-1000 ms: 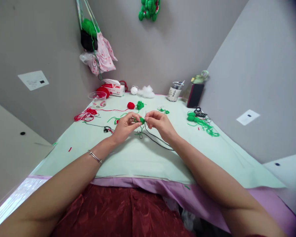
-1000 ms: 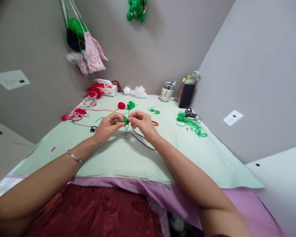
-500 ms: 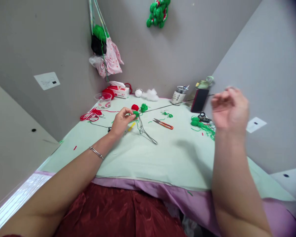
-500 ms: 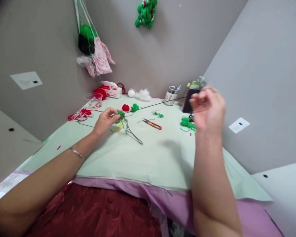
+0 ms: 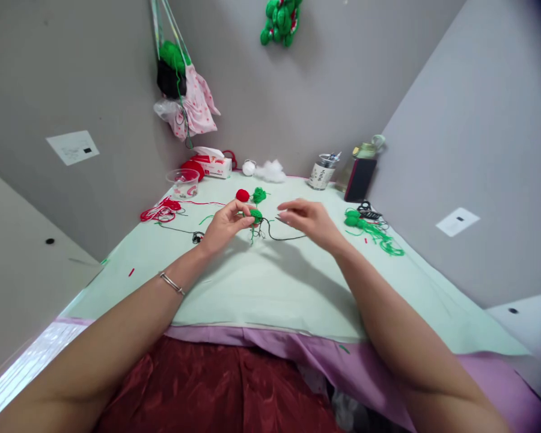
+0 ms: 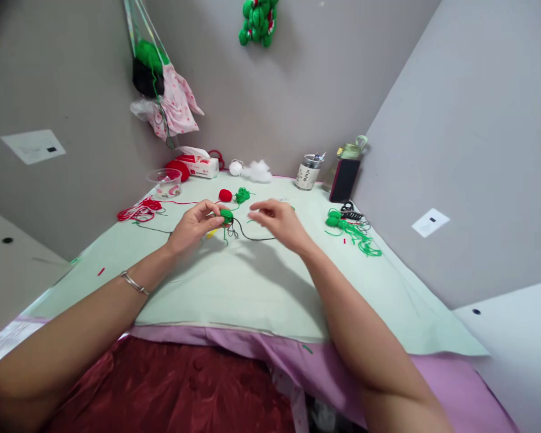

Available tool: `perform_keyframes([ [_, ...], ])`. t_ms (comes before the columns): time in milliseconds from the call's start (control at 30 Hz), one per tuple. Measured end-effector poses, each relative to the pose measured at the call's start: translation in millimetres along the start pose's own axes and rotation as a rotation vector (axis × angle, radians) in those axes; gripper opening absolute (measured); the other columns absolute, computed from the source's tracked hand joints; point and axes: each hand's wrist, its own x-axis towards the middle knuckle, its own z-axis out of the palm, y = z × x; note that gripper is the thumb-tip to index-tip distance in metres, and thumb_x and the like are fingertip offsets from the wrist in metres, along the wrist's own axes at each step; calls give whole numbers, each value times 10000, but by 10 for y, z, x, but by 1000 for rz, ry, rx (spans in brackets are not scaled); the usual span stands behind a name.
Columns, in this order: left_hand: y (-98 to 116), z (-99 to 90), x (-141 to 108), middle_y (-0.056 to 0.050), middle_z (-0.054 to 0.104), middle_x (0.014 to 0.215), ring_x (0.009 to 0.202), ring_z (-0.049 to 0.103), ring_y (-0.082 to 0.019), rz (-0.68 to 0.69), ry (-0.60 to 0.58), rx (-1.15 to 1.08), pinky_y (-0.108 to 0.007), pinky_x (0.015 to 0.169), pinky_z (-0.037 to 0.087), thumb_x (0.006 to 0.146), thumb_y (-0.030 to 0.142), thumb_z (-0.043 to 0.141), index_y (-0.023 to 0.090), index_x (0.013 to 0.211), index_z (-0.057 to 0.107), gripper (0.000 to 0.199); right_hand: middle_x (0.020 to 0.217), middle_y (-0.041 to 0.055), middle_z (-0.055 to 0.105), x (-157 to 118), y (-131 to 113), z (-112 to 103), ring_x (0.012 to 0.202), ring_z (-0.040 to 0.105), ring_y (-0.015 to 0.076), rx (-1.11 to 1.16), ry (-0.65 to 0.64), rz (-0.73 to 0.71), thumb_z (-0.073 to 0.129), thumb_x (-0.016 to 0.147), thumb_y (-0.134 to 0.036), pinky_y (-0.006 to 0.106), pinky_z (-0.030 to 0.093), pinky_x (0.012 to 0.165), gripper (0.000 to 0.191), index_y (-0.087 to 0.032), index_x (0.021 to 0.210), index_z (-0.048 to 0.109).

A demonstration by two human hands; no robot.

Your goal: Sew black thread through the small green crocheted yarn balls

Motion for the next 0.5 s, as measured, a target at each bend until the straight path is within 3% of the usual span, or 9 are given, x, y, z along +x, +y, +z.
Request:
perform_keyframes([
  [100,-5,8,-3,-56,651,1079,914,646,-162,2,-33,3,-373,899,538,788,299,770,173,855,567,248,779,28,629,-67,-5,237,653,513,124,-97,-153,-41,730,780,-422,285,402,619,280,-163,880,765],
  [167,-17,-4,9,-54,649,1084,891,648,-155,-6,-9,8,-372,892,543,779,295,773,170,842,563,252,735,22,623,-59,-1,173,631,505,121,-52,-127,-37,703,805,-425,283,396,607,265,-165,816,752],
  [233,-39,-37,33,-46,649,1073,867,649,-145,-15,64,13,-374,890,548,768,285,775,170,825,559,252,672,11,605,-22,-19,-38,604,496,121,94,-28,-27,721,790,-432,281,391,591,258,-174,781,734],
  [400,-76,-140,98,-6,635,960,809,661,-130,-23,247,-38,-390,918,547,744,239,766,178,807,540,242,735,26,613,27,-106,-733,579,409,120,494,418,-124,854,659,-429,292,358,556,271,-242,695,661],
  [500,-54,-144,99,8,623,933,786,669,-122,-36,259,-86,-393,944,543,745,231,766,183,812,532,248,730,37,575,7,-85,-915,607,398,142,486,470,-112,822,736,-387,311,360,579,196,-262,719,671],
])
